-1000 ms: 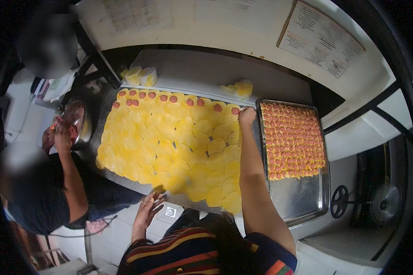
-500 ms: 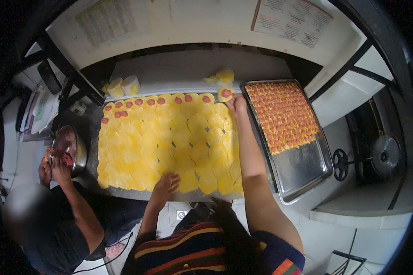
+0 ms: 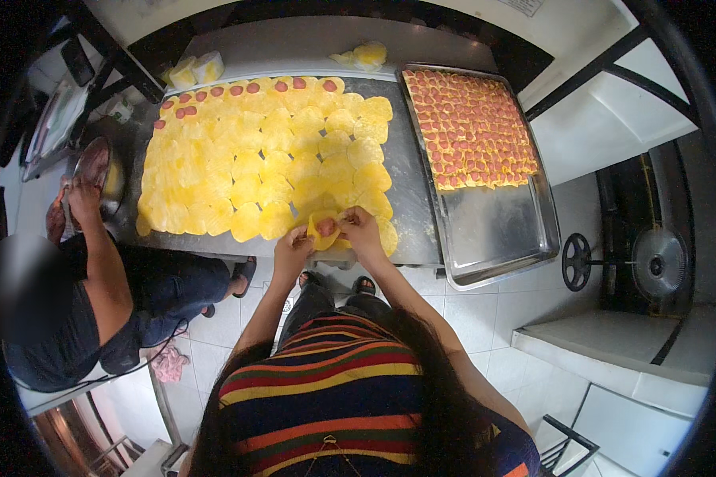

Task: The person places yellow dough discs on a metal tray and adds a red filling to each one. Another person is working nearby with a bowl of red filling.

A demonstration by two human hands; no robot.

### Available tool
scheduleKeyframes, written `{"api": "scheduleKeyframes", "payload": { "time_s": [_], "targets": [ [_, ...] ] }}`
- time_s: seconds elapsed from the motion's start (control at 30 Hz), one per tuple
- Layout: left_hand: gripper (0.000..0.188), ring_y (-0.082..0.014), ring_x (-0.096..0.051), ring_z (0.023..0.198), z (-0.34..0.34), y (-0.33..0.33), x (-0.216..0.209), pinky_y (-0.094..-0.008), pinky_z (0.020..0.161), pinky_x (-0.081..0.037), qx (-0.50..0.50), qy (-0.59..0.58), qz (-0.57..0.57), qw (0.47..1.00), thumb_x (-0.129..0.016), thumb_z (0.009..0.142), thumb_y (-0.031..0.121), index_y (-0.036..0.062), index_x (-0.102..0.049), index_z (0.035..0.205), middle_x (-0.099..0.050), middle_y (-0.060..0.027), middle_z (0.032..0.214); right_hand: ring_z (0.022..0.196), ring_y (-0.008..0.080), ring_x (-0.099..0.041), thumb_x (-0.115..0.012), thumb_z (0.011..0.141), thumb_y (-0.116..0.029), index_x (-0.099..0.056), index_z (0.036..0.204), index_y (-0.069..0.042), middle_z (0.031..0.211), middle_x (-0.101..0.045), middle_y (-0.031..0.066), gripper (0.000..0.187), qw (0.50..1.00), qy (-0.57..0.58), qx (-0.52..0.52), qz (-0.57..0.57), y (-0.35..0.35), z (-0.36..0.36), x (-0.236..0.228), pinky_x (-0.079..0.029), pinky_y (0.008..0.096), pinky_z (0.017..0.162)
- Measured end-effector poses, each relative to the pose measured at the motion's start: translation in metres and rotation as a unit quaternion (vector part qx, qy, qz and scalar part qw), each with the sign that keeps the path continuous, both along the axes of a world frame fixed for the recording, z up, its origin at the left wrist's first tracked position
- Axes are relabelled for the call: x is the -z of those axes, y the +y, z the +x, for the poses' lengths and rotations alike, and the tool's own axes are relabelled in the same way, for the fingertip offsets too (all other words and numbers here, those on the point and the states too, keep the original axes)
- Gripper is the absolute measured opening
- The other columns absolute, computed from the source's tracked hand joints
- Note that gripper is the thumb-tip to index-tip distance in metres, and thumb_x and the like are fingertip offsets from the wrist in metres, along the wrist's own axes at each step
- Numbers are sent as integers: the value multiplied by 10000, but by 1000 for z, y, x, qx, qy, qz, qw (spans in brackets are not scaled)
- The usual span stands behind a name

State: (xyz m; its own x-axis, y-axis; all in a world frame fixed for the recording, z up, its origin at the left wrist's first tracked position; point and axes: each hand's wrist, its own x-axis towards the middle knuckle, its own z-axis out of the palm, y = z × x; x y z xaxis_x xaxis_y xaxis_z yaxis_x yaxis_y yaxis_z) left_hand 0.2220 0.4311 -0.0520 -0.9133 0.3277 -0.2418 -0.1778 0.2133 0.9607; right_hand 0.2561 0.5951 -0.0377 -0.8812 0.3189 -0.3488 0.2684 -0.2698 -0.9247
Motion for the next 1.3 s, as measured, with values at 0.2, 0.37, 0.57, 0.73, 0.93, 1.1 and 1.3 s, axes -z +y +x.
{"api": "scheduleKeyframes", "payload": {
  "time_s": [0.2, 0.37, 0.57, 0.73, 0.93, 1.1, 1.3],
  "targets": [
    [243, -119, -534, 639, 41, 15, 12, -254, 607, -445, -37, 104, -93, 989, -528, 801, 47, -8, -576, 1033, -600, -69, 762, 728, 151, -604, -576, 735, 1, -525, 932, 6, 791, -622, 101, 203, 969, 90, -22, 230, 1, 35, 35, -474, 258, 650],
    [228, -100, -546, 648, 52, 19, -4, -237, 602, -453, -110, -70, -12, 991, -499, 816, 25, -13, -578, 1026, -595, -47, 763, 789, 141, -598, -556, 746, 62, -500, 994, 13, 874, -610, 102, 259, 986, 134, -23, 96, 3, 45, 25, -473, 235, 682],
    [247, -59, -519, 594, 53, 28, 15, -172, 548, -420, -116, 21, -8, 993, -604, 770, 15, 21, -588, 1016, -618, -40, 756, 786, 110, -585, -580, 722, 95, -551, 948, 17, 867, -599, 69, 241, 983, 159, -59, 78, 8, 40, 38, -468, 209, 684],
    [146, -57, -527, 651, 49, 28, 19, -181, 596, -438, -130, 81, 16, 988, -615, 759, -12, -4, -579, 900, -609, -29, 794, 785, 101, -579, -603, 725, 67, -575, 872, 18, 855, -593, 56, 158, 984, 149, -72, 64, 9, 35, 36, -468, 209, 687],
    [145, -85, -544, 730, 52, 26, 6, -197, 640, -463, -153, -52, 175, 971, -602, 760, -42, -9, -536, 884, -568, -57, 906, 872, 117, -561, -590, 748, 50, -476, 1004, -12, 942, -573, 60, 287, 971, 219, -100, 9, 9, 32, 16, -469, 241, 749],
    [262, -114, -565, 759, 59, 31, -20, -220, 667, -480, -171, -30, 195, 965, -605, 738, -68, -17, -518, 979, -550, -87, 960, 882, 157, -586, -633, 724, 15, -494, 989, -11, 909, -596, 75, 301, 980, 159, -107, 56, 9, 42, 23, -483, 284, 784],
    [299, -166, -596, 719, 56, 12, -1, -252, 647, -489, -70, 168, -38, 982, -653, 673, -62, -20, -562, 955, -580, -90, 852, 763, 248, -604, -613, 686, 14, -541, 923, -22, 836, -592, 135, 250, 930, 114, -187, 296, 13, 38, 14, -485, 309, 670]
  ]
}}
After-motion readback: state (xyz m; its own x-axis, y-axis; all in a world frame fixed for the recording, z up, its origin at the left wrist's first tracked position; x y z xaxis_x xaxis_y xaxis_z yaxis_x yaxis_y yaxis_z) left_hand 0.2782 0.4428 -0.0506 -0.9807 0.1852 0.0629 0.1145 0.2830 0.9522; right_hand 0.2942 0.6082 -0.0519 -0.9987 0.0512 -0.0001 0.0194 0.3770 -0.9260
